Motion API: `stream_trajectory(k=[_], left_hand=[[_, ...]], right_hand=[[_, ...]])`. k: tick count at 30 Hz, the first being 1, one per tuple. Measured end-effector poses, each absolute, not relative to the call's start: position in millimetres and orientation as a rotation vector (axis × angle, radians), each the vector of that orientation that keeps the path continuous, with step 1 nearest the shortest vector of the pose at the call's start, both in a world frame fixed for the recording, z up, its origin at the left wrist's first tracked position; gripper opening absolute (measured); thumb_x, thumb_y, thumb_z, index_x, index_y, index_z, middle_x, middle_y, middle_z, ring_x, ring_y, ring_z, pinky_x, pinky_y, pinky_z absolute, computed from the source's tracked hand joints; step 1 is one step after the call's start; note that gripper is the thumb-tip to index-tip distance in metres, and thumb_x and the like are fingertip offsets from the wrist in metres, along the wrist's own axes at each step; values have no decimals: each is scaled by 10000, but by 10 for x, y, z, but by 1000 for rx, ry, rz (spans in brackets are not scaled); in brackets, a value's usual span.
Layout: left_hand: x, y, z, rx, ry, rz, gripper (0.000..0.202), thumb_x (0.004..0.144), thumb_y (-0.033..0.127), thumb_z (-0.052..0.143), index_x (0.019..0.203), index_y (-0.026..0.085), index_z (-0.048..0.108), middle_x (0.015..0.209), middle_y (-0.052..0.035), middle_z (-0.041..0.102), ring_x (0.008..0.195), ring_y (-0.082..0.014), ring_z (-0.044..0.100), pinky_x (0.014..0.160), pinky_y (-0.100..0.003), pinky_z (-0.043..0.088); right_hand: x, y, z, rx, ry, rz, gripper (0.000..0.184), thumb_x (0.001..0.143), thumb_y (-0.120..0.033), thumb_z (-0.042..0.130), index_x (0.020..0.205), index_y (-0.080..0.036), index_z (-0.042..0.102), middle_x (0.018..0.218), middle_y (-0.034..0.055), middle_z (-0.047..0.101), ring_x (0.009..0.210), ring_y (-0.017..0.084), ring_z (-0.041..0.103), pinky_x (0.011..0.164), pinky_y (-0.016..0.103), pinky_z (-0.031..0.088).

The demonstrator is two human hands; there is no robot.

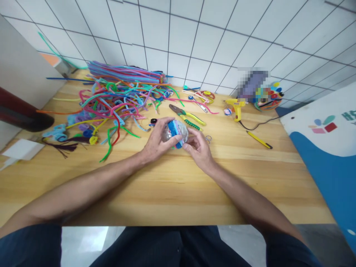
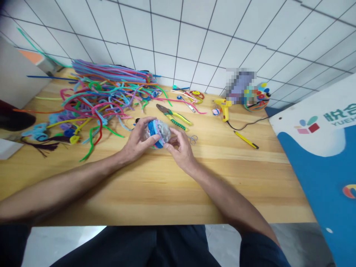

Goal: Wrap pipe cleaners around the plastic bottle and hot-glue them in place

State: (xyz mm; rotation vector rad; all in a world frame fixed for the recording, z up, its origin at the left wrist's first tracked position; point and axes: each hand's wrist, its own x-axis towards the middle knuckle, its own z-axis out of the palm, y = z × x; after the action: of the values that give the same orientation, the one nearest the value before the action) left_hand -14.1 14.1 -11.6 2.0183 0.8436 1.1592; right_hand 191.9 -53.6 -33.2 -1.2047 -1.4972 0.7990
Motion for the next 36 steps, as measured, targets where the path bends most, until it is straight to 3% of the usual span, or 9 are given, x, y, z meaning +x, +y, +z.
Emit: stream_trajectory(k=[5, 9, 14, 19, 22, 25, 27, 31, 36], left_hand=[[-147, 173, -157, 2032, 823, 1237, 778, 929, 643, 713, 1534, 254, 417, 1587, -164, 474, 1491, -323, 489, 1240, -517, 433], [-138, 170, -158, 2055, 854, 1129, 760, 920, 588, 749, 1518, 229, 447, 1503, -173, 565, 1409, -334, 575, 1207, -549, 468], [-135, 117, -111, 2150, 770, 1207, 677, 944, 520, 751, 1497, 251, 467, 1499, -172, 568, 1417, -326, 568, 1217, -561, 456], [-122, 151, -153, 2197, 737, 1253, 949, 848, 604, 827, 1592, 247, 359, 1619, -219, 449, 1571, -389, 398, 1259, -617, 398], [-131, 178, -157, 2053, 829, 1183, 813, 913, 647, 725, 1550, 236, 431, 1612, -204, 474, 1546, -374, 446, 1244, -606, 422], [-143, 175, -99, 1913, 975, 1053, 635, 956, 627, 657, 1436, 225, 554, 1395, -149, 661, 1282, -329, 669, 1105, -550, 555], [-144, 158, -48, 1910, 1005, 1011, 566, 951, 588, 670, 1371, 215, 602, 1269, -116, 718, 1141, -299, 717, 1033, -508, 593], [-132, 126, -3, 2079, 946, 1136, 573, 924, 485, 723, 1399, 209, 560, 1336, -127, 683, 1215, -289, 684, 1091, -485, 559], [-118, 128, -43, 2273, 865, 1213, 601, 923, 419, 729, 1437, 218, 490, 1401, -157, 626, 1326, -315, 612, 1143, -535, 514]], right_hand=[[1920, -553, -324, -1204, -1589, 666, 562, 964, -379, 719, 1484, -318, 515, 1441, 118, 568, 1074, 229, 708, 955, 453, 649], [1940, -580, -276, -1254, -1647, 607, 574, 951, -348, 729, 1477, -293, 506, 1405, 130, 630, 1169, 270, 694, 1022, 505, 624], [1964, -614, -248, -1216, -1654, 645, 560, 961, -392, 724, 1459, -269, 501, 1463, 146, 611, 1274, 286, 663, 1029, 496, 620], [1959, -587, -274, -1238, -1568, 692, 524, 943, -441, 760, 1385, -276, 532, 1483, 134, 623, 1357, 282, 631, 1062, 484, 609], [1940, -583, -288, -1233, -1565, 708, 511, 925, -438, 775, 1350, -272, 547, 1502, 138, 615, 1361, 280, 637, 1076, 489, 609], [1919, -599, -289, -1223, -1594, 677, 492, 907, -404, 793, 1319, -269, 561, 1487, 136, 627, 1369, 280, 635, 1100, 502, 598], [1912, -609, -282, -1233, -1608, 651, 489, 893, -379, 805, 1306, -272, 566, 1479, 134, 634, 1384, 284, 626, 1109, 508, 592], [1915, -612, -258, -1252, -1660, 596, 509, 900, -333, 787, 1345, -269, 548, 1502, 146, 622, 1410, 294, 609, 1119, 530, 579], [1918, -614, -260, -1273, -1691, 554, 544, 907, -388, 784, 1377, -267, 540, 1485, 153, 626, 1391, 307, 611, 1037, 508, 613]])
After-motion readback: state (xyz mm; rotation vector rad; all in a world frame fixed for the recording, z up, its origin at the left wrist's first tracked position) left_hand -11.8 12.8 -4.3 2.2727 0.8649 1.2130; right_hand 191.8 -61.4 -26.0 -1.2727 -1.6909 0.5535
